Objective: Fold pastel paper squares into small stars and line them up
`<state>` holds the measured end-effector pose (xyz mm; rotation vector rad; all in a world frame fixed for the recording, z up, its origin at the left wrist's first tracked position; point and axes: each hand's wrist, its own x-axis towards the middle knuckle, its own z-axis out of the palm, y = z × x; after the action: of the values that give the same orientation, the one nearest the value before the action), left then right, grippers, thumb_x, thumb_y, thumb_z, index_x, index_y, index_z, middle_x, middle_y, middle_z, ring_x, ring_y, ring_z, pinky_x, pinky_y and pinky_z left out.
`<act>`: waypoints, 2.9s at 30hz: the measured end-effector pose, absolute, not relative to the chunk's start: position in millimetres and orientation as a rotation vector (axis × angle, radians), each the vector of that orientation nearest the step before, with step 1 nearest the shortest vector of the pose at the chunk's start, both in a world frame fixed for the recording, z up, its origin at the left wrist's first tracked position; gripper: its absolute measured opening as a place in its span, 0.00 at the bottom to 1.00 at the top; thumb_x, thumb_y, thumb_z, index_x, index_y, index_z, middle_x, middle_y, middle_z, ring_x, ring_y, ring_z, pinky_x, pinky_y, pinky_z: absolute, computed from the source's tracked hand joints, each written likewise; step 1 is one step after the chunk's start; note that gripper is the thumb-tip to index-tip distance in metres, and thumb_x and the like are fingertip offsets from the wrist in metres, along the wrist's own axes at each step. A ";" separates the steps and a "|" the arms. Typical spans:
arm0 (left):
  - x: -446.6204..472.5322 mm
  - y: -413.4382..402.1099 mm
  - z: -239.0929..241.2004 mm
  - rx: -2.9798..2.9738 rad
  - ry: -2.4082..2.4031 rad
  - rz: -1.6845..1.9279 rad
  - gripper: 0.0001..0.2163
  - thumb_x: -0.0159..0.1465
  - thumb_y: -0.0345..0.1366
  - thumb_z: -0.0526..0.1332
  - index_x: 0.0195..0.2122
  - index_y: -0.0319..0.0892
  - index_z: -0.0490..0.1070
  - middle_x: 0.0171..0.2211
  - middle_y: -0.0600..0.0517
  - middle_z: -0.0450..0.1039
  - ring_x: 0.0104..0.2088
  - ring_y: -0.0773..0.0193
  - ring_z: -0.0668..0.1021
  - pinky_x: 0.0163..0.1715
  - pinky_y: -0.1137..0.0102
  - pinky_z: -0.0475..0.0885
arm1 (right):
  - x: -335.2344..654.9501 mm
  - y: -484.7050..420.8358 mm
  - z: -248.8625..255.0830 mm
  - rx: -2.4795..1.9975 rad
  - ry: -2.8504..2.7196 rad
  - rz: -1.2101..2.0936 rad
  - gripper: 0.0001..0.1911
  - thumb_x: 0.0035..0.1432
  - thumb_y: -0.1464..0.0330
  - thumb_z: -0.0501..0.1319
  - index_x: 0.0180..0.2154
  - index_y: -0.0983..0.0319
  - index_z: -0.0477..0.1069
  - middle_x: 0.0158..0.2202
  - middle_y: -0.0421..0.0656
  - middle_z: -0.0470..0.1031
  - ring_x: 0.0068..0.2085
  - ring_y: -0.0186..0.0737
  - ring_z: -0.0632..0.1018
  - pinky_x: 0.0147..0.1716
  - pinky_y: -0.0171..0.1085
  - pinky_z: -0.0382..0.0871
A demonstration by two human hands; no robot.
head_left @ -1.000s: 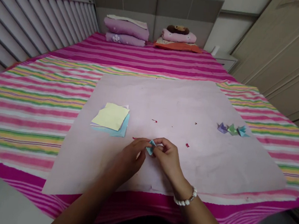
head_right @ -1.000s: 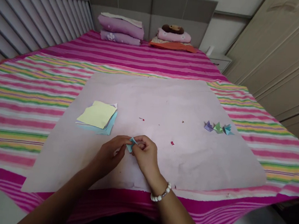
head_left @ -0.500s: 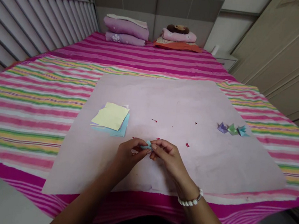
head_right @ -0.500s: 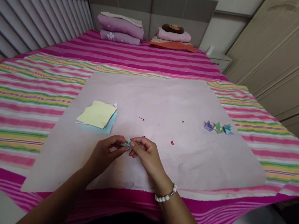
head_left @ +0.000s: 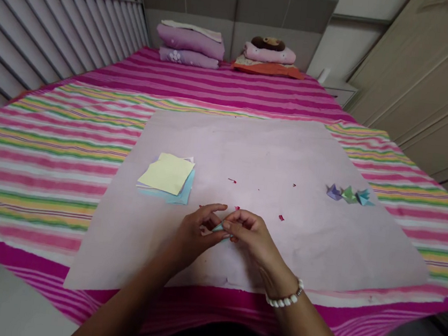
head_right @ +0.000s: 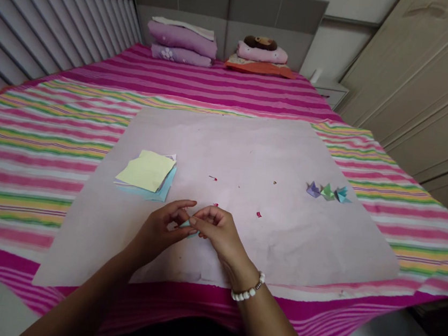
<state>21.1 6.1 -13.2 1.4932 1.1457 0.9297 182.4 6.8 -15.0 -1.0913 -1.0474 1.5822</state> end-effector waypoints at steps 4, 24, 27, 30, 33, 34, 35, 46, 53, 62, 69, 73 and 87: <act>20.4 7.6 -15.1 1.411 1.067 0.882 0.17 0.54 0.39 0.67 0.43 0.41 0.71 0.31 0.53 0.72 0.31 0.65 0.73 0.32 0.70 0.66 | 182.0 7.9 -14.3 -1.125 -1.039 1.545 0.10 0.44 0.63 0.71 0.24 0.62 0.75 0.21 0.37 0.72 0.22 0.30 0.66 0.22 0.32 0.58; 25.8 1.6 -17.4 1.406 1.120 0.749 0.11 0.60 0.42 0.59 0.27 0.40 0.73 0.25 0.52 0.74 0.29 0.63 0.74 0.31 0.69 0.67 | 176.9 7.4 -13.4 -0.995 -1.014 1.453 0.11 0.47 0.63 0.70 0.22 0.61 0.71 0.18 0.36 0.72 0.20 0.32 0.71 0.22 0.34 0.64; 25.7 3.1 -19.2 1.331 1.094 0.796 0.11 0.60 0.42 0.60 0.28 0.39 0.73 0.25 0.52 0.74 0.29 0.64 0.74 0.32 0.69 0.67 | 177.7 9.0 -19.1 -1.001 -1.013 1.466 0.09 0.47 0.63 0.70 0.26 0.62 0.75 0.20 0.37 0.74 0.21 0.31 0.71 0.22 0.33 0.64; 22.5 4.4 -17.3 1.297 1.038 0.775 0.11 0.60 0.42 0.61 0.30 0.39 0.73 0.28 0.51 0.74 0.31 0.64 0.75 0.34 0.68 0.68 | 180.8 8.7 -22.5 -0.943 -0.975 1.502 0.15 0.45 0.65 0.72 0.37 0.60 0.77 0.26 0.38 0.77 0.24 0.33 0.74 0.25 0.34 0.68; 17.4 5.7 -14.8 1.308 1.068 0.826 0.11 0.57 0.42 0.64 0.36 0.40 0.72 0.31 0.51 0.74 0.33 0.63 0.75 0.34 0.68 0.68 | 183.8 7.8 -22.7 -0.919 -0.956 1.485 0.17 0.42 0.67 0.73 0.37 0.59 0.76 0.27 0.38 0.78 0.25 0.32 0.75 0.26 0.34 0.71; 15.7 6.2 -14.1 1.294 1.078 0.875 0.13 0.56 0.41 0.66 0.39 0.41 0.70 0.32 0.51 0.74 0.34 0.63 0.75 0.34 0.69 0.68 | 184.3 7.6 -22.4 -0.923 -0.958 1.476 0.15 0.42 0.67 0.73 0.36 0.59 0.76 0.27 0.38 0.78 0.24 0.32 0.75 0.25 0.34 0.71; 14.0 6.8 -13.5 1.274 1.079 0.918 0.15 0.56 0.41 0.66 0.41 0.42 0.68 0.33 0.52 0.74 0.34 0.64 0.75 0.33 0.70 0.68 | 184.5 7.5 -22.0 -0.932 -0.963 1.464 0.14 0.42 0.67 0.73 0.34 0.59 0.76 0.27 0.38 0.78 0.24 0.32 0.75 0.25 0.33 0.71; 10.7 8.6 -10.5 1.243 1.001 0.922 0.11 0.58 0.37 0.65 0.39 0.43 0.65 0.30 0.56 0.71 0.29 0.69 0.74 0.32 0.71 0.67 | 185.3 7.8 -20.0 -0.964 -1.048 1.535 0.10 0.42 0.66 0.73 0.30 0.60 0.78 0.22 0.37 0.76 0.24 0.32 0.75 0.26 0.33 0.71; 9.2 10.9 -12.3 1.273 0.973 0.859 0.07 0.61 0.37 0.62 0.36 0.42 0.66 0.30 0.54 0.72 0.30 0.67 0.75 0.33 0.69 0.69 | 185.9 5.7 -18.6 -0.957 -1.109 1.553 0.10 0.43 0.68 0.72 0.32 0.59 0.79 0.24 0.37 0.76 0.26 0.31 0.74 0.27 0.32 0.69; 14.5 8.7 -10.8 1.187 0.907 0.924 0.07 0.57 0.36 0.65 0.34 0.41 0.69 0.28 0.55 0.72 0.29 0.69 0.74 0.32 0.71 0.69 | 181.8 4.9 -20.8 -1.024 -1.095 1.465 0.06 0.44 0.67 0.70 0.28 0.61 0.77 0.20 0.37 0.73 0.21 0.31 0.71 0.22 0.32 0.66; 16.5 8.2 -11.0 1.091 0.892 0.983 0.05 0.55 0.35 0.66 0.29 0.40 0.73 0.25 0.55 0.72 0.28 0.68 0.73 0.32 0.71 0.67 | 179.4 1.6 -21.1 -1.055 -1.091 1.366 0.02 0.46 0.70 0.67 0.27 0.59 0.78 0.20 0.38 0.74 0.21 0.32 0.71 0.23 0.33 0.63; 16.7 7.3 -9.5 1.032 0.943 0.980 0.05 0.55 0.35 0.64 0.30 0.40 0.74 0.27 0.54 0.73 0.29 0.66 0.74 0.33 0.70 0.68 | 180.4 -0.2 -21.5 -1.057 -1.180 1.325 0.04 0.47 0.71 0.65 0.29 0.59 0.79 0.22 0.38 0.74 0.23 0.34 0.71 0.24 0.35 0.63; 17.1 5.3 -7.9 1.088 0.958 1.005 0.11 0.52 0.36 0.69 0.31 0.40 0.68 0.27 0.56 0.72 0.27 0.70 0.72 0.29 0.73 0.65 | 180.6 -2.0 -24.6 -0.932 -1.028 1.453 0.10 0.55 0.61 0.65 0.37 0.59 0.72 0.22 0.37 0.74 0.24 0.34 0.74 0.28 0.35 0.67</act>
<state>17.1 5.3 -7.9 1.0882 0.9575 1.0052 180.6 -2.0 -24.6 -0.9320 -1.0278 1.4535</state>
